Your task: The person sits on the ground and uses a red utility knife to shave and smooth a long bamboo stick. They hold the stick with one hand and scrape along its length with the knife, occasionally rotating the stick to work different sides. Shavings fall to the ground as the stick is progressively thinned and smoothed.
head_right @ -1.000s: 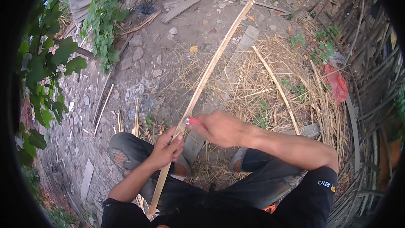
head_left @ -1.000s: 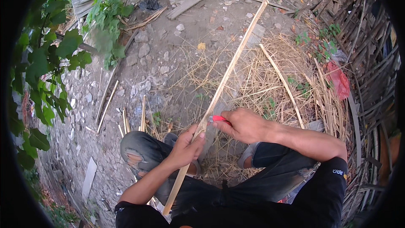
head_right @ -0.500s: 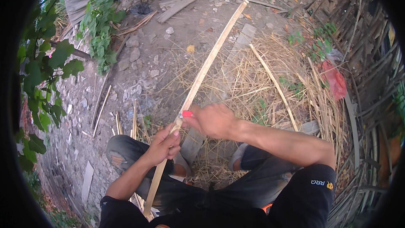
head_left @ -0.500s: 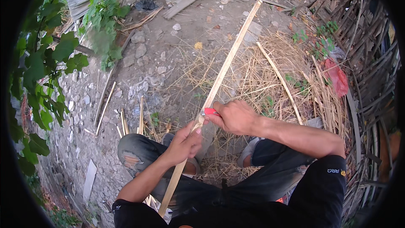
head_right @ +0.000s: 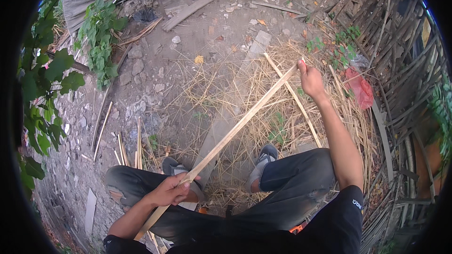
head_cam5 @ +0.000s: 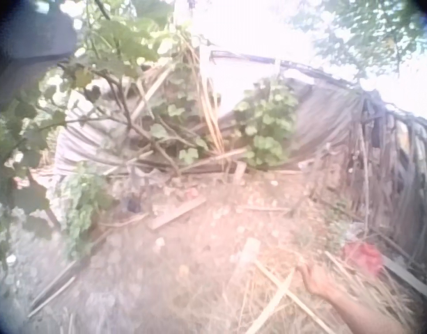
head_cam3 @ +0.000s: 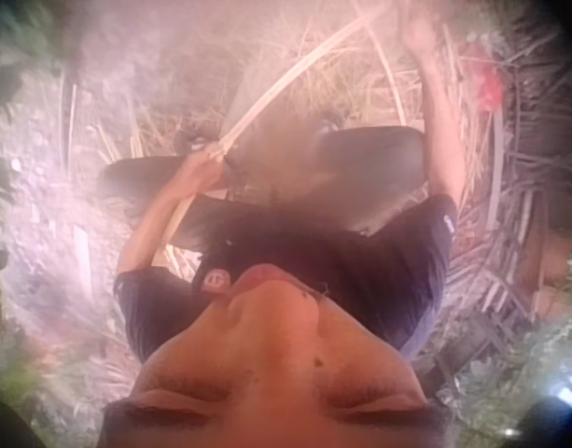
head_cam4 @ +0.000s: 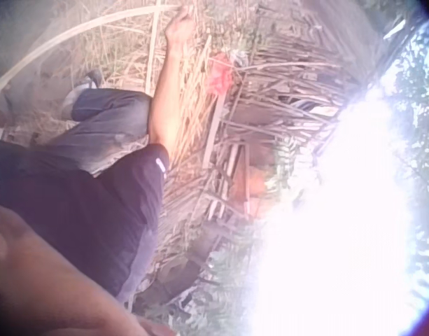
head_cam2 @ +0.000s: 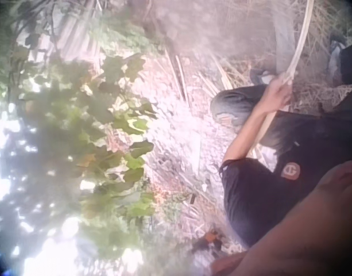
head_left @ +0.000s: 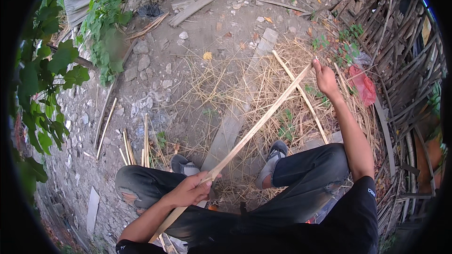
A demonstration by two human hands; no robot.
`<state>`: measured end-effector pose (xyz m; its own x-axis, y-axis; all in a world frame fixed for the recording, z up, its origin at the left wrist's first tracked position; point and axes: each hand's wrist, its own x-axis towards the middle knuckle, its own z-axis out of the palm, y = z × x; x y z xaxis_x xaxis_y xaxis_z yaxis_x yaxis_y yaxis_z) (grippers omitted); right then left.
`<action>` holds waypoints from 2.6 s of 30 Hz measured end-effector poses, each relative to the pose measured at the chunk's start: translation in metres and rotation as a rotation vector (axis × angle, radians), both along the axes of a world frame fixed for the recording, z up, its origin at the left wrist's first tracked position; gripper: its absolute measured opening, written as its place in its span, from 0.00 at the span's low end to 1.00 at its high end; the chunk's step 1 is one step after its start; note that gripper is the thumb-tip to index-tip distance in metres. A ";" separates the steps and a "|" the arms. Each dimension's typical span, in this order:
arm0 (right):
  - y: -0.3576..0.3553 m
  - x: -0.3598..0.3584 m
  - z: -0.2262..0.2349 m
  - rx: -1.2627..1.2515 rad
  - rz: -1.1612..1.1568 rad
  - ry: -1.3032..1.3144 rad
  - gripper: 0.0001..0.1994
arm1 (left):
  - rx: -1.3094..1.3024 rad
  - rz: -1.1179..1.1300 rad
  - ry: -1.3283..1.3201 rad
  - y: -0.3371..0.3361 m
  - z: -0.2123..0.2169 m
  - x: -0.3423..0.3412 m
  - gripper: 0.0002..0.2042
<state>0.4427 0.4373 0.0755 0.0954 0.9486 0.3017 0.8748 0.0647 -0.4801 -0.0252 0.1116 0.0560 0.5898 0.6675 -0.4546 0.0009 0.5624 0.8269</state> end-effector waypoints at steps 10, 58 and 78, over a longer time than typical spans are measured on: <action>-0.074 -0.116 0.057 -0.268 0.440 0.083 0.34 | -0.012 0.110 -0.034 0.013 -0.002 -0.001 0.22; -0.004 -0.031 0.005 0.031 -0.021 -0.203 0.23 | -0.029 0.022 0.082 -0.012 -0.003 -0.013 0.20; 0.010 -0.009 -0.004 0.231 0.032 -0.059 0.06 | 0.067 -0.022 0.219 -0.008 -0.002 -0.005 0.20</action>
<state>0.4342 0.4476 0.0716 0.0418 0.8561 0.5151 0.8965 0.1955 -0.3977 -0.0300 0.1032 0.0545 0.4971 0.6885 -0.5281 0.1958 0.5039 0.8413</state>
